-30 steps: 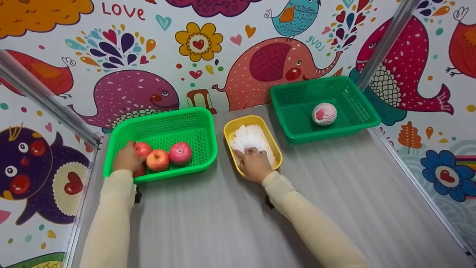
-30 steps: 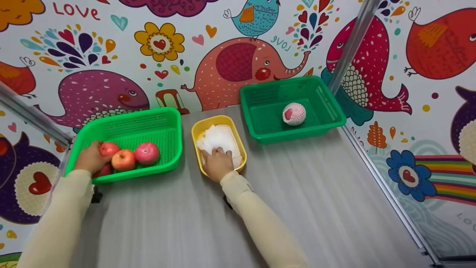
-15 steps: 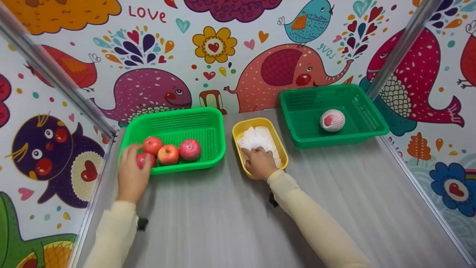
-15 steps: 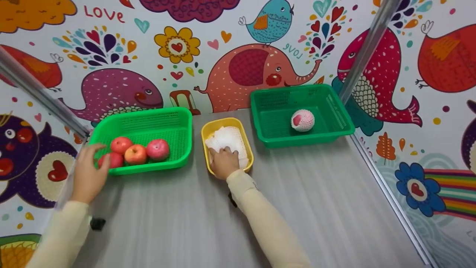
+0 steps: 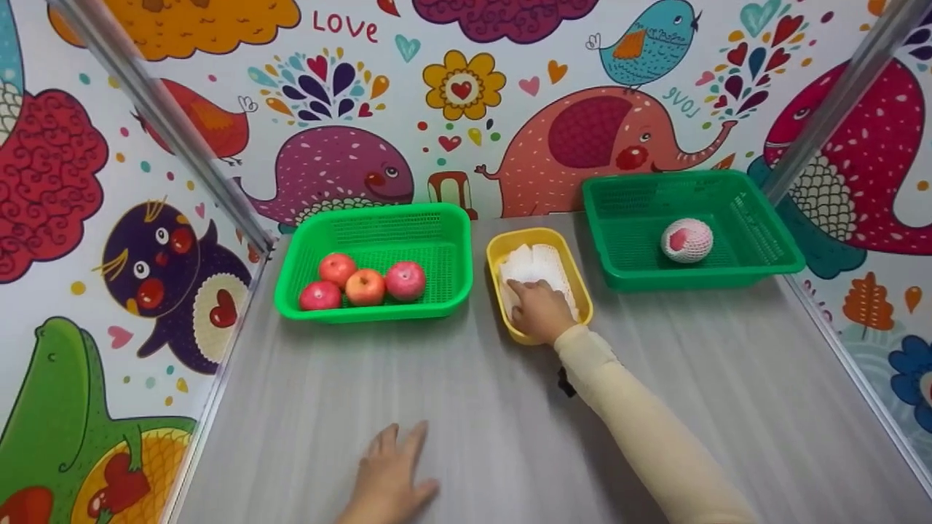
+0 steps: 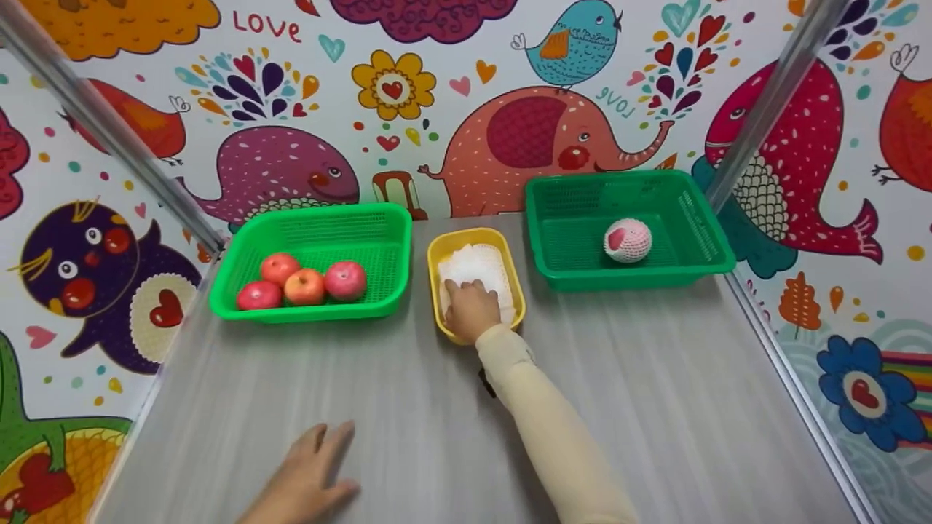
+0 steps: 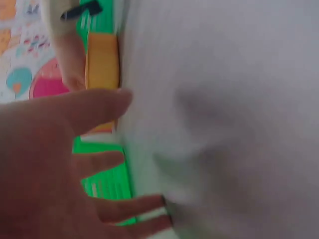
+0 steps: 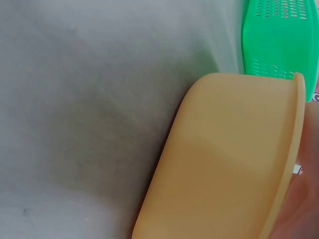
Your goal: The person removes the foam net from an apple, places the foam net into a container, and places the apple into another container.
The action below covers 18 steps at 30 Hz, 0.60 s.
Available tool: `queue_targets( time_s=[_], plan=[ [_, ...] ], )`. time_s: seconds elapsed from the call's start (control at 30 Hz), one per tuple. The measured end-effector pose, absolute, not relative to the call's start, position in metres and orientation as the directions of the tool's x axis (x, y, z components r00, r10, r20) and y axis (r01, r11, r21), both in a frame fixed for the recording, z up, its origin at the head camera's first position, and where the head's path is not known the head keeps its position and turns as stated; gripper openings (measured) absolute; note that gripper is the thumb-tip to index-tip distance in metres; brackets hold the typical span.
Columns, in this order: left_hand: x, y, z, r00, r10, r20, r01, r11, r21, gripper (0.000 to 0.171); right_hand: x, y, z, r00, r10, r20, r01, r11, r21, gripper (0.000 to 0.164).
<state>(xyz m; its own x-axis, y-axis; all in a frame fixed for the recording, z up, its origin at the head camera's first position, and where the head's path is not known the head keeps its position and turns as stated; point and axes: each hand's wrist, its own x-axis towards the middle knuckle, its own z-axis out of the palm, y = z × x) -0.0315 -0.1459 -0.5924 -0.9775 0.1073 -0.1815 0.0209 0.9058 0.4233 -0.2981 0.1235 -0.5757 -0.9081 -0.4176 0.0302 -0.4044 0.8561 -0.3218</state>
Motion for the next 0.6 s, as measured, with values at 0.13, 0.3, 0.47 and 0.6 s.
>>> queue_targets(
  time_s=[0.13,0.3,0.47,0.6],
  plan=[
    [-0.027,-0.126,-0.601,-0.934,0.107,-0.342,-0.002,0.952,0.305,0.114,-0.300,0.130,-0.574,-0.897,-0.439,0.048,-0.426,0.831,-0.359,0.056],
    [-0.028,-0.119,-0.603,-0.921,0.089,-0.379,-0.015,0.965,0.263,0.120,-0.311,0.142,-0.561,-0.909,-0.406,0.093,-0.405,0.811,-0.423,0.055],
    [-0.031,-0.116,-0.602,-0.923,0.087,-0.375,-0.020,0.962,0.273,0.119,-0.335,0.181,-0.527,-0.923,-0.272,0.271,-0.367,0.832,-0.417,0.030],
    [-0.027,-0.116,-0.603,-0.919,0.076,-0.388,-0.045,0.955,0.294,0.119,-0.359,0.226,-0.506,-0.918,-0.194,0.347,-0.325,0.869,-0.373,0.026]
  ],
)
